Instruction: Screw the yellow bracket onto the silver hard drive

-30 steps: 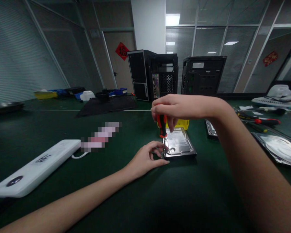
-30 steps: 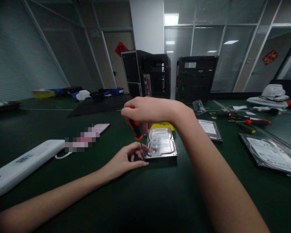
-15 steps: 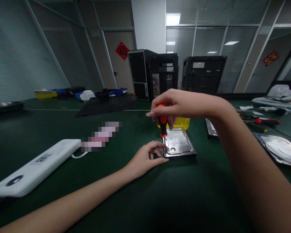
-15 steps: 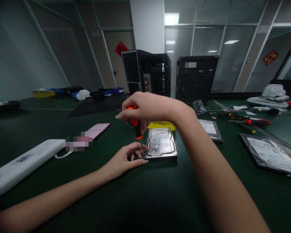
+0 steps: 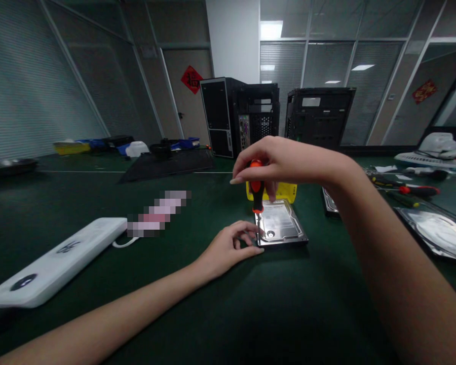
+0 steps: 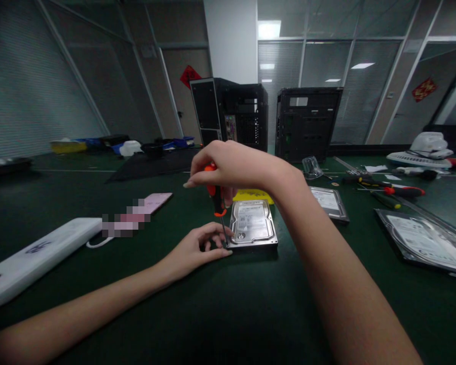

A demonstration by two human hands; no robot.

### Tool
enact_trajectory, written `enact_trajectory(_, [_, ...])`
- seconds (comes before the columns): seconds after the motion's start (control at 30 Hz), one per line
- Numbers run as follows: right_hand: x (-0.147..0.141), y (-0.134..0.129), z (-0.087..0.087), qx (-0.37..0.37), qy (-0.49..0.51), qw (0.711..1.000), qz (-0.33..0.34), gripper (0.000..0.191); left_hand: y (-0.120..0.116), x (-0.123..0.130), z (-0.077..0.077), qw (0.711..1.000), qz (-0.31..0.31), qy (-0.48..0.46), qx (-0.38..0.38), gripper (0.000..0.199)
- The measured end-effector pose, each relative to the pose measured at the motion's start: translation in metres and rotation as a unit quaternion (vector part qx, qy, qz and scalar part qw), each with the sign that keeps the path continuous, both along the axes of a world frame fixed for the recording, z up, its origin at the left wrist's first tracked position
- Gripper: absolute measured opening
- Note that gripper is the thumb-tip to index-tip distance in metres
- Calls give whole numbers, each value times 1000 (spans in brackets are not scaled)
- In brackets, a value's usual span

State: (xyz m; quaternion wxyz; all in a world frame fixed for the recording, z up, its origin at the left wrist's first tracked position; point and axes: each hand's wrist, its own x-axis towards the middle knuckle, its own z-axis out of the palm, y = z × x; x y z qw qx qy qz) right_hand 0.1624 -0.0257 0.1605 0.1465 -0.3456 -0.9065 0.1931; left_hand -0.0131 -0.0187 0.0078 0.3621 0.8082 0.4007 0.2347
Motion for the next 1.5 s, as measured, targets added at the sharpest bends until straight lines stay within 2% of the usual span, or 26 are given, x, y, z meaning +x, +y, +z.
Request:
enact_trajectory(0.23, [2, -3, 1, -17, -22, 999, -32, 34, -1, 0, 0, 1000, 9, 2, -4, 38])
enact_trajectory(0.4, [3, -6, 2, -17, -36, 999, 4, 23, -1, 0, 0, 1000, 11, -1, -5, 39])
enact_trajectory(0.53, [5, -7, 3, -2, -35, 999, 27, 24, -1, 0, -1, 1000, 11, -2, -6, 39])
enact_trajectory(0.8, [4, -2, 2, -4, -49, 998, 30, 25, -1, -2, 0, 1000, 1, -4, -10, 38])
enact_trajectory(0.9, [3, -1, 0, 5, -56, 998, 13, 27, -1, -1, 1, 1000, 4, -2, -12, 39])
enact_trajectory(1.07, [3, -5, 1, 39, -82, 993, -69, 39, -2, 0, 2, 1000, 15, 6, -17, 41])
enact_trajectory(1.13, [4, -6, 2, 34, -84, 993, -78, 37, -2, 0, 1, 1000, 15, 4, -16, 41])
enact_trajectory(1.27, [4, -8, 4, 24, -72, 996, -37, 25, -1, -1, 0, 1000, 6, -1, -15, 40])
enact_trajectory(1.5, [1, -7, 3, 31, -59, 998, 5, 24, 0, 0, -1, 1000, 7, 0, -8, 41])
